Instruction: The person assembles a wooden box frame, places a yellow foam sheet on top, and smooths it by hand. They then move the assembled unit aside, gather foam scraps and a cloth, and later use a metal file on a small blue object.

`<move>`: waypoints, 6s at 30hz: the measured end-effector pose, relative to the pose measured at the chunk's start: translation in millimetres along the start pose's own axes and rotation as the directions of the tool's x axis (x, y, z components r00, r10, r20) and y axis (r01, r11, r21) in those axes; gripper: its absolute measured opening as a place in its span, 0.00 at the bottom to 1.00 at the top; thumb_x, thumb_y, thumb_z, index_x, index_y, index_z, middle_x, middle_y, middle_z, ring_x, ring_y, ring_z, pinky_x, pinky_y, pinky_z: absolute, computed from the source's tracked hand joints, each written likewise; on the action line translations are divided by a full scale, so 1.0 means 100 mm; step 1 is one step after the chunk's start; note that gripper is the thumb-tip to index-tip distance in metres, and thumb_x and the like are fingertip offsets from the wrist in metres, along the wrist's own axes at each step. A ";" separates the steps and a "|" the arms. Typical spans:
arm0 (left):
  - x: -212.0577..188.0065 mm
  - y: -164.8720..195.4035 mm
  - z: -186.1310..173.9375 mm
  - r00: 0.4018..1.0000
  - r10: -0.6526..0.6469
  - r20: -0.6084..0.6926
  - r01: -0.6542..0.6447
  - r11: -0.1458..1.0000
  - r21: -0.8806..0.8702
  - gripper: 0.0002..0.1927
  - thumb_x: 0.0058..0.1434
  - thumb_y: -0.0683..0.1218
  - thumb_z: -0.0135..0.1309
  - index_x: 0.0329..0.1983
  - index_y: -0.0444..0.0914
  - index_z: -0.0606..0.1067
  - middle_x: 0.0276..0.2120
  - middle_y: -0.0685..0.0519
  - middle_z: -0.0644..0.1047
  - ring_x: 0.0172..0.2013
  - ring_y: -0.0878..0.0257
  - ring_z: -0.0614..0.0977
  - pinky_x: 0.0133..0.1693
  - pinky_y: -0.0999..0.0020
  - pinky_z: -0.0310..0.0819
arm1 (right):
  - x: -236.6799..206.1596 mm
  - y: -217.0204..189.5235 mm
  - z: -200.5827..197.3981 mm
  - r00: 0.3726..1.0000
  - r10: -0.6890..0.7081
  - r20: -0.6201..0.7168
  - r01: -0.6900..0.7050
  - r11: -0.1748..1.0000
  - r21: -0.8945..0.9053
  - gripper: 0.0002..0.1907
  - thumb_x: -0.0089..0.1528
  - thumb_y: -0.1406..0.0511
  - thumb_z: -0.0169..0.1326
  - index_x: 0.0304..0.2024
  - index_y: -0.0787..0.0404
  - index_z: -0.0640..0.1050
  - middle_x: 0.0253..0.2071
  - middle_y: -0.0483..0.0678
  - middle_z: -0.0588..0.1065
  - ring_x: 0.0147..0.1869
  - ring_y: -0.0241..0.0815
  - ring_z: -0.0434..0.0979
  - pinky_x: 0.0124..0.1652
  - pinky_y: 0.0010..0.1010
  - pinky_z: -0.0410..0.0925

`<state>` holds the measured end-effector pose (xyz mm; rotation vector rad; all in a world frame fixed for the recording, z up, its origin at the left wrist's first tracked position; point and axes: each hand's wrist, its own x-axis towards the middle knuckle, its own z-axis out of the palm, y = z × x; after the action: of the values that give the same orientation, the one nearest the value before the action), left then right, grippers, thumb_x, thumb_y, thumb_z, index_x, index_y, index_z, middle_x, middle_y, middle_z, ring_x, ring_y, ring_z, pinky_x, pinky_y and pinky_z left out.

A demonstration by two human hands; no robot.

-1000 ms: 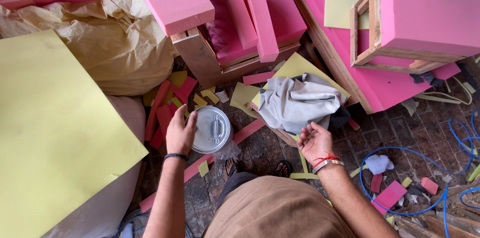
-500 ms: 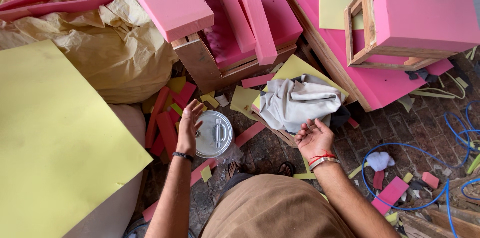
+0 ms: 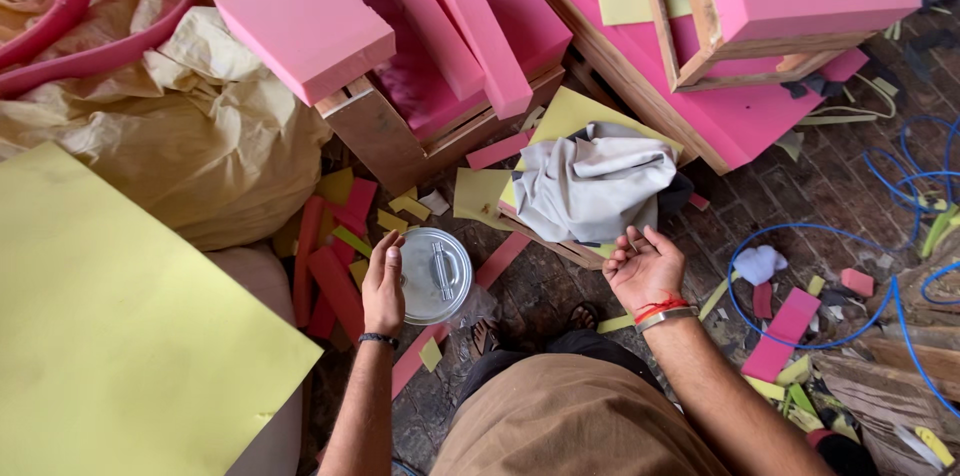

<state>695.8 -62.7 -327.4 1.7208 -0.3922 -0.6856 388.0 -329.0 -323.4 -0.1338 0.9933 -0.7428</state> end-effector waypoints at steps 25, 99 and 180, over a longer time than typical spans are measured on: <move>0.02 0.05 0.69 0.988 -0.157 -0.008 0.157 0.984 0.078 0.29 0.72 0.62 0.38 0.65 0.40 0.71 0.59 0.49 0.78 0.59 0.57 0.77 0.55 0.58 0.70 | 0.10 -0.96 -0.77 0.992 -0.124 -0.027 0.127 0.974 0.185 0.07 0.62 0.61 0.56 0.31 0.55 0.77 0.29 0.43 0.76 0.30 0.37 0.71 0.35 0.31 0.64; -4.01 1.34 10.87 -0.469 -0.024 0.883 -0.760 0.520 -0.389 0.59 0.40 0.49 0.70 0.74 0.33 0.53 0.64 0.36 0.65 0.65 0.38 0.67 0.68 0.49 0.63 | -1.60 -4.16 -4.33 0.442 0.000 -0.897 0.889 0.131 0.438 0.07 0.62 0.64 0.52 0.40 0.60 0.77 0.25 0.44 0.72 0.24 0.39 0.67 0.28 0.33 0.65; -3.24 1.73 11.93 -0.259 -0.230 0.938 -0.962 0.149 -0.229 0.50 0.42 0.70 0.67 0.64 0.41 0.69 0.56 0.46 0.75 0.55 0.50 0.79 0.49 0.48 0.81 | -1.36 -4.60 -4.48 0.439 -0.010 -0.899 0.887 0.168 0.431 0.07 0.64 0.64 0.53 0.42 0.60 0.77 0.25 0.44 0.73 0.24 0.37 0.69 0.27 0.31 0.65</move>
<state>-288.9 -826.7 -256.3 0.9790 -3.0495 -0.8158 -246.8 -489.6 -281.5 1.0351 1.1344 -2.1310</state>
